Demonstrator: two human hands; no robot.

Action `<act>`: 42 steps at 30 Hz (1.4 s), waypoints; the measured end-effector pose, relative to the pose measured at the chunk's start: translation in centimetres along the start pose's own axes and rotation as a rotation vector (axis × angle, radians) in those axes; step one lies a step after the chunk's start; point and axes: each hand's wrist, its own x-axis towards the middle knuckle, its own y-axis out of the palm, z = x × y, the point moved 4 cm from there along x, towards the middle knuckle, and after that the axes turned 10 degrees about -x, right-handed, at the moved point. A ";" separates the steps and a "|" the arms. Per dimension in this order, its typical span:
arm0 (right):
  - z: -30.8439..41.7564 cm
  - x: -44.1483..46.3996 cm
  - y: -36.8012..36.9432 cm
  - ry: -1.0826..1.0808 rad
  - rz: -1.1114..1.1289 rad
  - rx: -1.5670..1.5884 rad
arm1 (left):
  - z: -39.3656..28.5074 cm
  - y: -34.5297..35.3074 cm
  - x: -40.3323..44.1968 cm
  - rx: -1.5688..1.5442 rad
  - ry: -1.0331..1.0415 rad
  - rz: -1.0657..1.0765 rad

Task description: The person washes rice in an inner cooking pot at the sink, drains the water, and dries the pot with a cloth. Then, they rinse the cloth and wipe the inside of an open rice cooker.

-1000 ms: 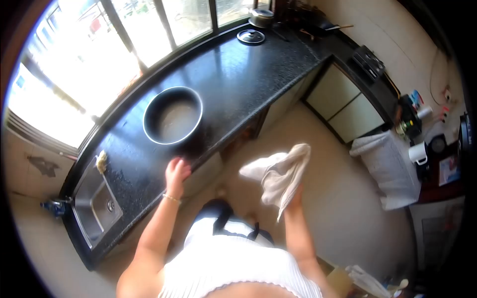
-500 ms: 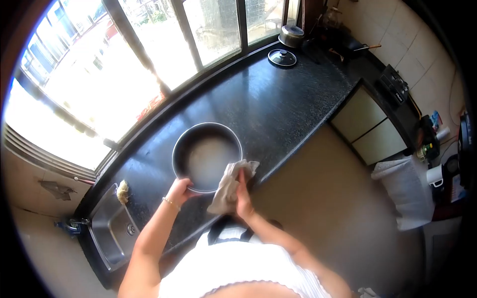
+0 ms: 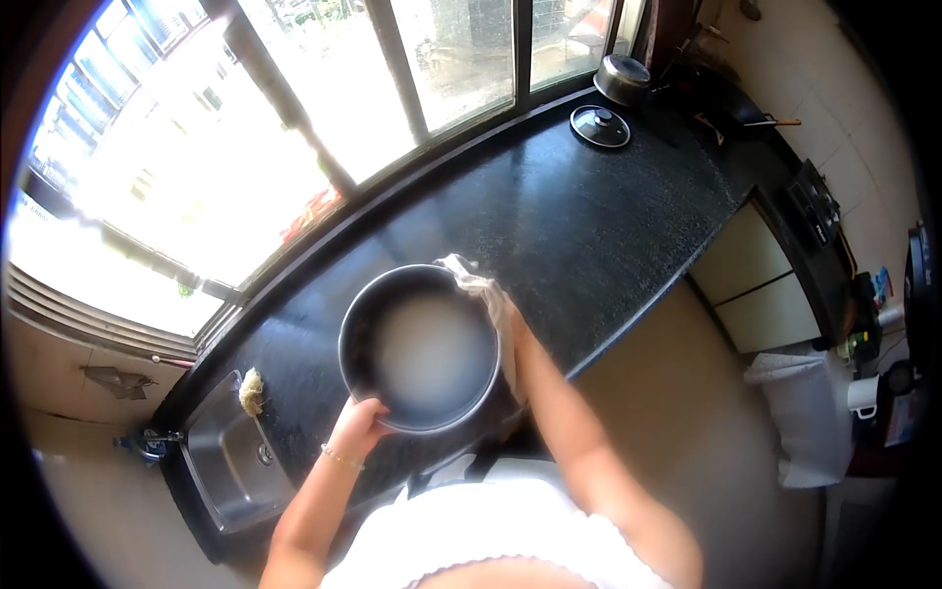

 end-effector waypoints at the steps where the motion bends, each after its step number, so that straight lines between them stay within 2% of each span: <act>1: 0.7 2.1 0.9 -0.027 0.021 -0.024 | -0.6 0.4 -0.9 -0.027 0.016 0.003; 7: 1.9 5.5 4.8 -0.141 0.017 -0.106 | -2.4 0.8 -3.2 -0.212 0.101 -0.025; 12: 0.1 -2.2 4.8 -0.132 -0.047 -0.093 | -3.3 0.8 -4.9 -0.227 0.149 -0.084; 16: -1.0 -10.0 3.6 0.165 -0.099 0.068 | -3.2 1.5 -5.7 -0.263 0.121 -0.108; 17: 0.1 -10.0 3.6 -0.135 -0.067 -0.226 | -2.8 1.4 -5.7 -0.272 0.111 -0.121; 19: 3.0 -8.4 3.2 -0.505 -0.096 -0.506 | -2.6 1.5 -6.0 -0.265 0.106 -0.132; 20: 1.7 -6.2 2.6 -0.292 -0.016 -0.123 | -2.6 1.7 -6.3 -0.252 0.110 -0.130; 22: 1.5 -1.7 2.0 -0.137 0.034 0.050 | -2.5 1.8 -6.8 -0.255 0.111 -0.103; 24: 2.6 2.5 3.0 -0.201 0.047 -0.062 | -2.4 1.9 -7.0 -0.283 0.102 -0.048; 26: 3.0 3.8 4.0 -0.235 0.022 -0.126 | -2.2 2.8 -7.5 -0.314 0.117 -0.080; 33: 1.3 -3.7 4.7 -0.250 -0.083 -0.215 | -1.9 2.1 -5.8 -0.403 0.116 -0.052; 36: 1.3 -6.8 3.8 -0.262 -0.097 -0.252 | -2.4 3.4 -6.0 -0.332 0.092 -0.131; 42: 3.7 -3.9 0.4 -0.287 -0.098 -0.296 | -2.7 6.7 -7.0 -0.318 0.160 -0.037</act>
